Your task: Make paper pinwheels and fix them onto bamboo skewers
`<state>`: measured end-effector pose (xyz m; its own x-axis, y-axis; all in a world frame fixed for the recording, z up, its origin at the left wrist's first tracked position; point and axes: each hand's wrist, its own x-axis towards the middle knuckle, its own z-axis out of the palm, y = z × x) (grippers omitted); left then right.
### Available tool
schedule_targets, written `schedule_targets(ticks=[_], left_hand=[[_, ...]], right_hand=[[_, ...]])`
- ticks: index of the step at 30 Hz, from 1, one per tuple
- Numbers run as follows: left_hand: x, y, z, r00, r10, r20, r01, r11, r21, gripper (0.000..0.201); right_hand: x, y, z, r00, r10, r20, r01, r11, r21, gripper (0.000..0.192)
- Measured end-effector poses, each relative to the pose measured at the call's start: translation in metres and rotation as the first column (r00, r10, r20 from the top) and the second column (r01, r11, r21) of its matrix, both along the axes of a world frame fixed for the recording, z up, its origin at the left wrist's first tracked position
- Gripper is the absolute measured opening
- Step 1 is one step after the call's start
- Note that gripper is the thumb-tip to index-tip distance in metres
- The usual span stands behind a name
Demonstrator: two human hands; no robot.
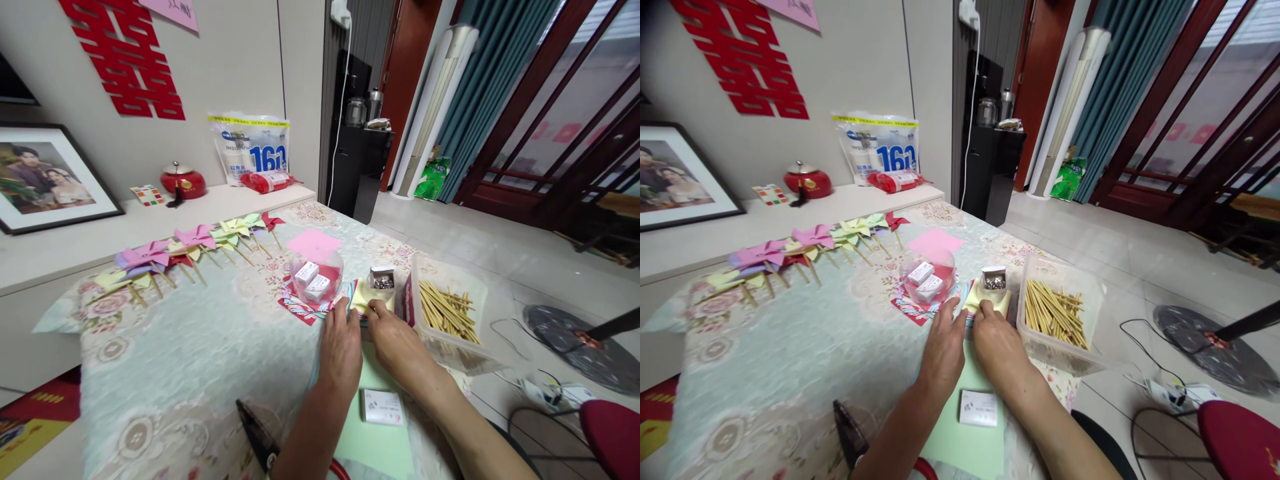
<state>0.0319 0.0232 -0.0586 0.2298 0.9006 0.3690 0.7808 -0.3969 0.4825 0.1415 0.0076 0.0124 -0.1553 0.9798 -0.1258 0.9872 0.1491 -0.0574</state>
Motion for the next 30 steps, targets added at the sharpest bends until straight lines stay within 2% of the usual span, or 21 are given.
schedule_targets(ticks=[2, 6, 10, 15, 18, 21, 24, 30], left_hand=[[0.001, 0.0, 0.003, 0.999, -0.006, -0.042, 0.006, 1.0, 0.021, 0.042], [0.0, -0.001, 0.01, 0.987, -0.091, -0.136, 0.087, 0.996, -0.036, 0.044], [0.0, 0.0, 0.012, 0.974, -0.17, -0.146, 0.162, 0.985, -0.066, 0.051], [0.0, -0.001, 0.009, 0.972, -0.161, -0.17, 0.143, 0.983, -0.114, 0.051], [0.0, -0.002, 0.008, 0.969, -0.164, -0.186, 0.145, 0.983, -0.113, 0.049], [0.0, -0.002, 0.007, 0.966, -0.175, -0.191, 0.158, 0.982, -0.103, 0.05], [-0.001, -0.002, 0.007, 0.965, -0.182, -0.19, 0.167, 0.981, -0.095, 0.051], [-0.001, -0.004, 0.009, 0.957, -0.21, -0.203, 0.198, 0.977, -0.076, 0.058]], right_hand=[[0.0, 0.0, 0.001, 1.0, 0.005, -0.002, -0.005, 1.0, -0.007, 0.037], [-0.001, 0.0, 0.003, 1.0, -0.007, -0.001, 0.007, 1.0, -0.005, 0.036], [-0.002, -0.001, 0.005, 0.999, -0.013, 0.03, 0.013, 1.0, 0.008, 0.037], [-0.004, -0.001, 0.01, 0.999, -0.035, -0.013, 0.035, 0.999, 0.041, 0.032], [-0.004, 0.002, 0.013, 0.996, -0.071, -0.061, 0.08, 0.985, 0.154, 0.03], [-0.005, 0.006, 0.013, 0.998, -0.057, -0.033, 0.063, 0.967, 0.245, 0.032], [-0.004, 0.009, 0.009, 0.998, -0.058, -0.031, 0.064, 0.972, 0.227, 0.032], [0.002, 0.017, -0.003, 0.986, -0.096, -0.133, 0.123, 0.97, 0.208, 0.027]])
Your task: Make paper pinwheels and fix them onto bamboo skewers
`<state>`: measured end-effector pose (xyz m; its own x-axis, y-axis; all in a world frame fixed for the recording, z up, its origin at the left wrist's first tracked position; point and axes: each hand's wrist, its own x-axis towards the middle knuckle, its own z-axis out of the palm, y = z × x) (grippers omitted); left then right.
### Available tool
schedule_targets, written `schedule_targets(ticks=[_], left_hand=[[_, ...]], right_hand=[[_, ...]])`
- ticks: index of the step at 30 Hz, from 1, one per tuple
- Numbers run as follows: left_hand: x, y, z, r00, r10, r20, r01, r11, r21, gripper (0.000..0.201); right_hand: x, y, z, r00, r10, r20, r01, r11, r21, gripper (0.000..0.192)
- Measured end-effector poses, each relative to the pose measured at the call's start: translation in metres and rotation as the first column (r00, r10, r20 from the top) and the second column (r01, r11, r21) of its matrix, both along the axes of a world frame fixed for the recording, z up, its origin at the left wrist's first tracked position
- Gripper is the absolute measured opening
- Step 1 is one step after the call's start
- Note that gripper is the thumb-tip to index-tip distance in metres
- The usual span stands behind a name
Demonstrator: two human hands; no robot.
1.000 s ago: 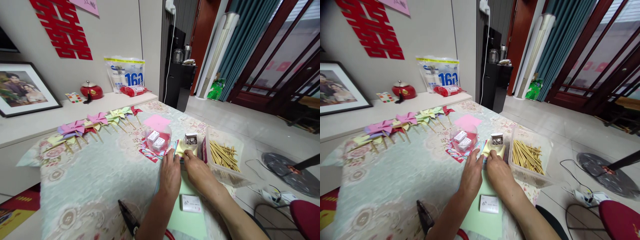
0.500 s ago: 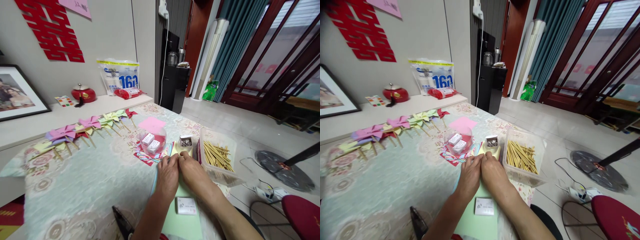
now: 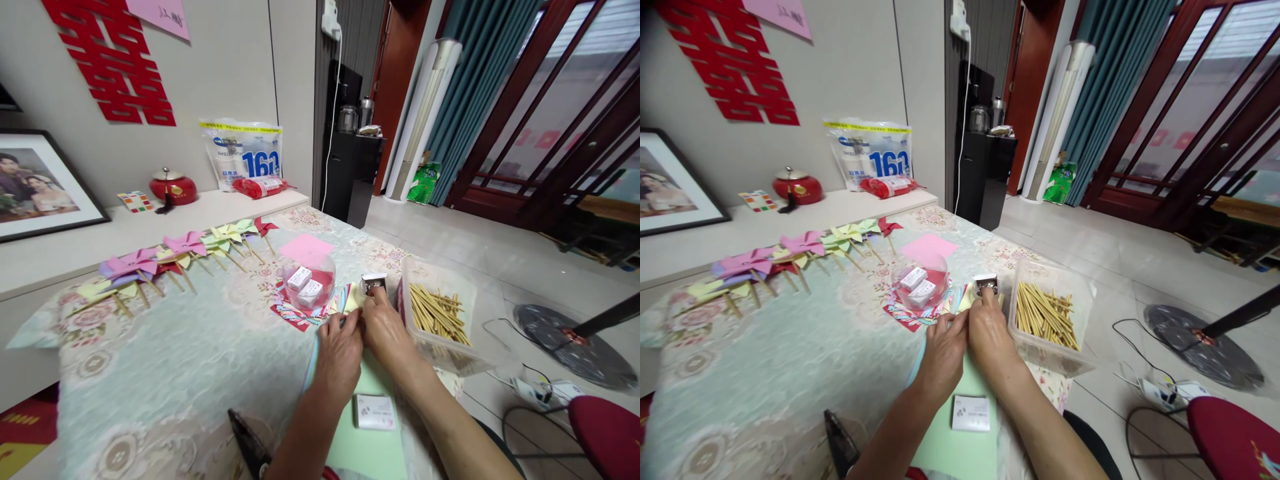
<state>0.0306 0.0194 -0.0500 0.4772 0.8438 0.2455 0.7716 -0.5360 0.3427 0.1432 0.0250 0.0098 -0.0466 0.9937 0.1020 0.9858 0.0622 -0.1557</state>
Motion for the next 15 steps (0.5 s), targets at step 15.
schedule_targets(ticks=[15], left_hand=[[-0.0019, -0.0001, 0.0016, 0.996, 0.012, 0.091, -0.006, 0.998, -0.066, 0.054]], right_hand=[[0.0059, 0.0067, -0.0043, 0.999, -0.038, -0.027, 0.038, 0.999, -0.015, 0.02]])
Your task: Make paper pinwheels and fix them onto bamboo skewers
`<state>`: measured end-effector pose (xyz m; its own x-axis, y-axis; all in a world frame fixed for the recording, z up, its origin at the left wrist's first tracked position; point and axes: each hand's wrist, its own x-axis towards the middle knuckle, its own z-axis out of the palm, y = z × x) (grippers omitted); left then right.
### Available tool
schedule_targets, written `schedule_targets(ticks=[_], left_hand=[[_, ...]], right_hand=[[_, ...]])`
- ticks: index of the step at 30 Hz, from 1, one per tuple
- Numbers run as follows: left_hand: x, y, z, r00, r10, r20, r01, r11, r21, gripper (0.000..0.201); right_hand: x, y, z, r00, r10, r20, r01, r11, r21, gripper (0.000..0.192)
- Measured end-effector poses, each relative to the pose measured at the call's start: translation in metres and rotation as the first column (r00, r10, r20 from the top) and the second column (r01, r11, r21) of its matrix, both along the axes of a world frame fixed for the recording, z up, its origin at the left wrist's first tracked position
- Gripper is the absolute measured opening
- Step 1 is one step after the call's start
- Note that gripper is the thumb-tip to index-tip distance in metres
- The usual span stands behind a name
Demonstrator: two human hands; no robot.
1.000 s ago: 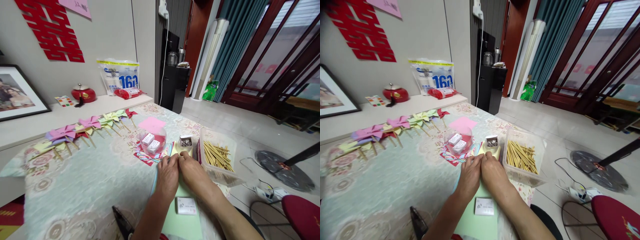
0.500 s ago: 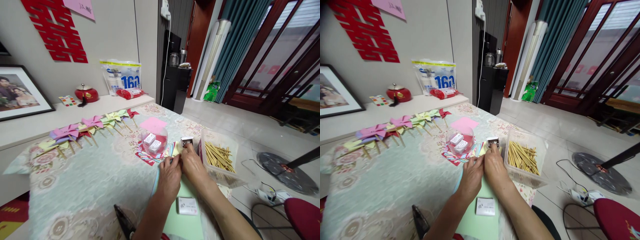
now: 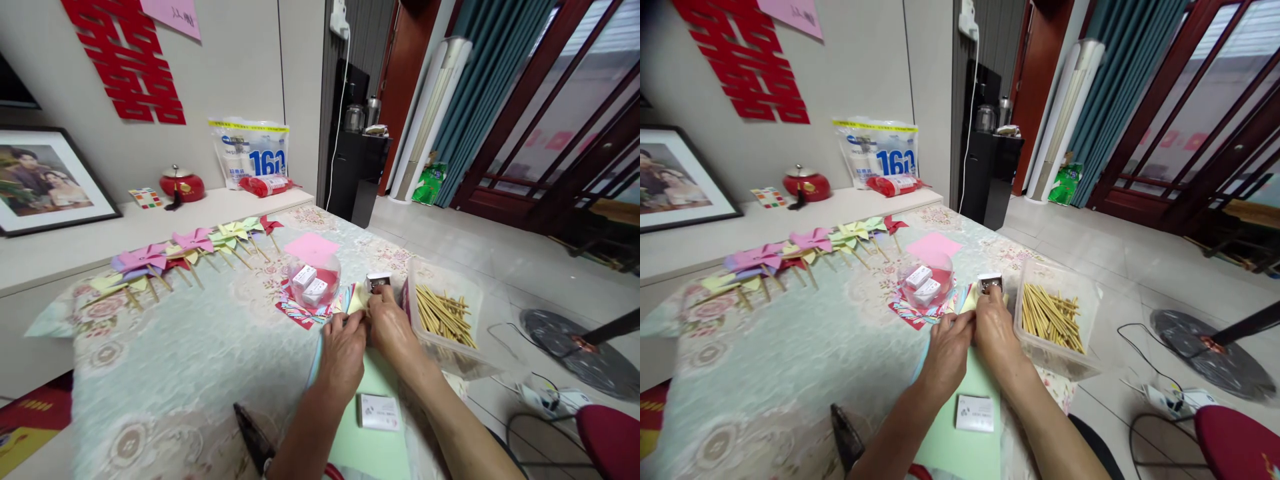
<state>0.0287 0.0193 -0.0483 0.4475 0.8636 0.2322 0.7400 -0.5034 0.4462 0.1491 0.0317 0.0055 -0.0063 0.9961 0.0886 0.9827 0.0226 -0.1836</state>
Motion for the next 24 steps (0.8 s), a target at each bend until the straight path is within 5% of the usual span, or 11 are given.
schedule_targets(ticks=[24], left_hand=[[-0.0004, -0.0014, -0.0001, 1.0, -0.009, -0.018, 0.01, 0.999, 0.038, 0.054]], right_hand=[[-0.0002, 0.0018, -0.0065, 1.0, -0.001, 0.029, -0.001, 0.997, 0.071, 0.021]])
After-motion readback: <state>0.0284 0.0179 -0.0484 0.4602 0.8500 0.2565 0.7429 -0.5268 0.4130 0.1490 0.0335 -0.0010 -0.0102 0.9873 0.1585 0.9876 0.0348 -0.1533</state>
